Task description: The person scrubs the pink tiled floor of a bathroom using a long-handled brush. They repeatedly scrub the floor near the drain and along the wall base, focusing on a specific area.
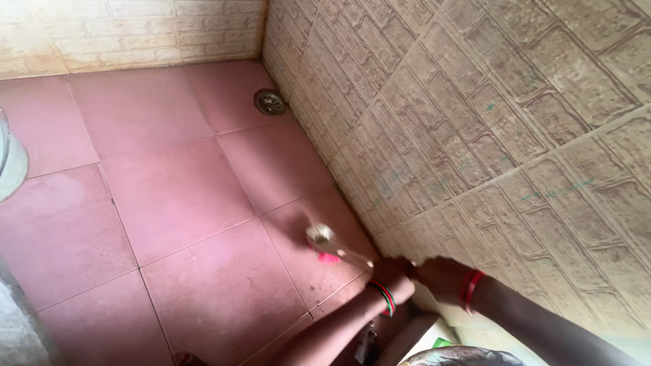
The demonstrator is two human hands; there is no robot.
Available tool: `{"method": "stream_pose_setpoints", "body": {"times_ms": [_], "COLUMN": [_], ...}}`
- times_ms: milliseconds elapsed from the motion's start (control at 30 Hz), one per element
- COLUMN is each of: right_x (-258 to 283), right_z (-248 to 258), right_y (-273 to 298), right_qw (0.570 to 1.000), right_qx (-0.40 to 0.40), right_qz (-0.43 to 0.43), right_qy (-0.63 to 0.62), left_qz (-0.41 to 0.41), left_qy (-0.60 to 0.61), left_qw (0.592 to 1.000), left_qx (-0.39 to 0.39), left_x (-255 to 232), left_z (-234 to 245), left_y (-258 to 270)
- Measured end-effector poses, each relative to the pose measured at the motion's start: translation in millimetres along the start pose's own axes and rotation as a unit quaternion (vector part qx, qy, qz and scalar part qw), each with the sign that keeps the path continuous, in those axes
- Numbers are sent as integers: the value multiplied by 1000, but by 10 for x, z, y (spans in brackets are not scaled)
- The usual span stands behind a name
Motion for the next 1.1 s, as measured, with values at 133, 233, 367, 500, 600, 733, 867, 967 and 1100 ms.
{"method": "stream_pose_setpoints", "body": {"times_ms": [133,233,367,500,600,733,867,967,1100], "right_x": [64,143,301,124,280,186,149,118,116], "right_z": [-29,-189,-347,-145,-96,88,-35,-199,-234], "right_y": [-183,-942,-1120,-186,94,-394,-917,-719,168], "right_qw": [999,983,980,997,997,993,978,986,996], "right_qx": [-49,-153,-148,-71,-46,-22,-187,-144,-20], "right_qz": [-1,-47,-41,-20,-66,-116,-86,-84,-90], "right_qy": [17,-88,125,5,-10,-1,40,17,-10], "left_qz": [-32,-61,-59,-81,-98,-63,-39,-83,-117], "left_qy": [54,0,-36,4,48,14,-6,-44,-12], "left_qw": [998,992,988,993,992,995,996,995,993], "left_qx": [-11,-112,-136,-90,-67,-81,-78,-43,-12], "left_x": [-75,474,471,-179,-219,319,709,556,-204], "left_z": [-69,203,357,-79,-351,-411,-293,-303,-609], "left_y": [34,-136,-103,29,89,-352,-726,-597,-83]}}
Point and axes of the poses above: each hand's wrist, its own y-axis away from the middle knuckle, its own z-axis out of the back of the hand, x = y × z, the point moved 1 cm from there along -y, towards the middle knuckle, and after that the axes turned 1 degree about -x, right-handed, at the moved point
